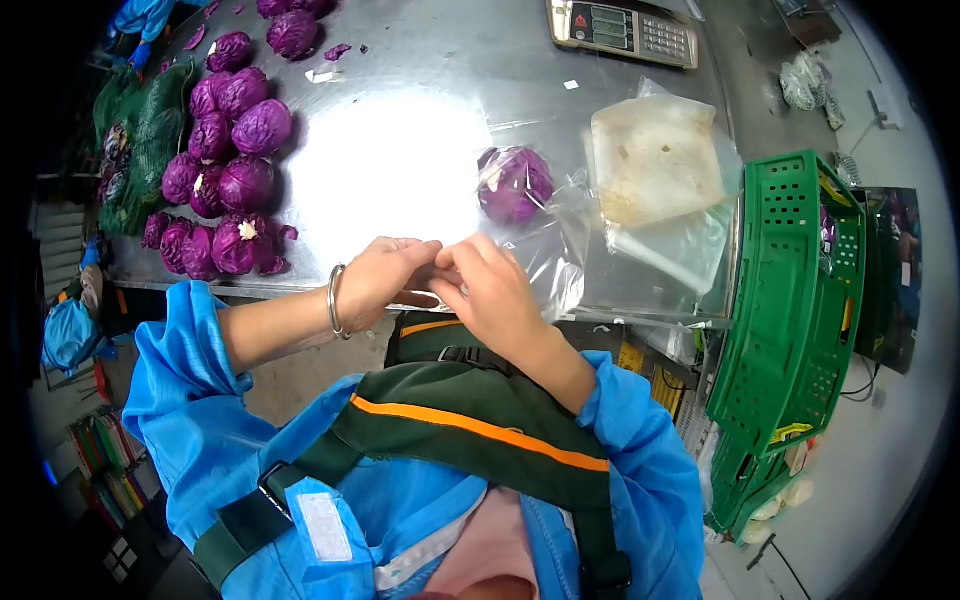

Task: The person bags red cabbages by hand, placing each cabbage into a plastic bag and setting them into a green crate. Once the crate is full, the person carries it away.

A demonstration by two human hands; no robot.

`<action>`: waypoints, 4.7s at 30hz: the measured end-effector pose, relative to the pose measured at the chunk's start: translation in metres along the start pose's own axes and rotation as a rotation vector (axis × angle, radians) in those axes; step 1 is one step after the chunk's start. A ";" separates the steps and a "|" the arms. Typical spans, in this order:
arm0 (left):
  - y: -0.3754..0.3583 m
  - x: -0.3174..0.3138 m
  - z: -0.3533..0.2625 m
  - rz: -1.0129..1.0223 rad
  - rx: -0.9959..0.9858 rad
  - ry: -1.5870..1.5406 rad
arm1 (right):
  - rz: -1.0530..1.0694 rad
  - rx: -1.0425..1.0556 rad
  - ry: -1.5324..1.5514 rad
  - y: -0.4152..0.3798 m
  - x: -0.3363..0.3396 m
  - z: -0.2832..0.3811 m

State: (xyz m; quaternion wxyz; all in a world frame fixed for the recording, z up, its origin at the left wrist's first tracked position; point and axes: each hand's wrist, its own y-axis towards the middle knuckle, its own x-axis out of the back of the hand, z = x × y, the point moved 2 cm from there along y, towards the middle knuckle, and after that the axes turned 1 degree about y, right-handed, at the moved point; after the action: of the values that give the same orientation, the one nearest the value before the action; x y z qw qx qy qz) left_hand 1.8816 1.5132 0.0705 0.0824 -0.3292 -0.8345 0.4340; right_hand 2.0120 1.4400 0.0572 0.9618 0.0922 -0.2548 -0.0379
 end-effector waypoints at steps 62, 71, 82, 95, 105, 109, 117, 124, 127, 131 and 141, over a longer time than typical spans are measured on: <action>0.073 0.010 0.063 -0.152 -1.523 0.989 | -0.289 -0.121 -0.527 -0.119 0.070 -0.100; 0.097 0.011 0.016 -0.444 -0.684 -0.136 | -0.752 -0.588 0.539 -0.028 0.069 -0.129; 0.149 0.046 0.080 -0.276 -0.899 1.145 | 0.227 -0.269 -0.620 -0.042 0.015 -0.148; 0.066 -0.092 -0.096 0.124 -0.539 1.145 | -0.458 -0.446 1.797 -0.066 0.090 -0.121; 0.195 -0.128 -0.066 0.143 -0.788 0.952 | -0.986 0.054 1.313 -0.198 0.513 -0.209; 0.215 -0.091 -0.034 0.021 -0.766 1.091 | -1.367 -0.293 1.003 -0.238 0.581 -0.259; 0.196 0.014 -0.005 -0.569 -0.644 1.196 | -1.154 -0.702 0.829 -0.296 0.613 -0.427; 0.130 0.132 0.050 -1.334 -0.066 1.228 | -0.485 -1.129 -1.012 -0.269 0.721 -0.439; 0.095 0.205 0.029 -1.692 -0.092 1.052 | -0.845 -0.670 -0.590 -0.113 0.598 -0.269; 0.085 0.272 -0.044 -1.651 -0.243 1.275 | -0.825 -0.296 -0.444 -0.101 0.446 -0.282; 0.133 0.348 -0.061 -1.412 -0.287 1.491 | -1.061 -0.938 0.573 -0.073 0.198 -0.285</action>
State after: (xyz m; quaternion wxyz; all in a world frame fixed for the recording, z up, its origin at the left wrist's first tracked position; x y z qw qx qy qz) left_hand 1.7036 1.8247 -0.0475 0.7737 0.0433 -0.6184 -0.1306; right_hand 2.3233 1.3901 -0.1053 0.7816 -0.2099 0.1261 -0.5737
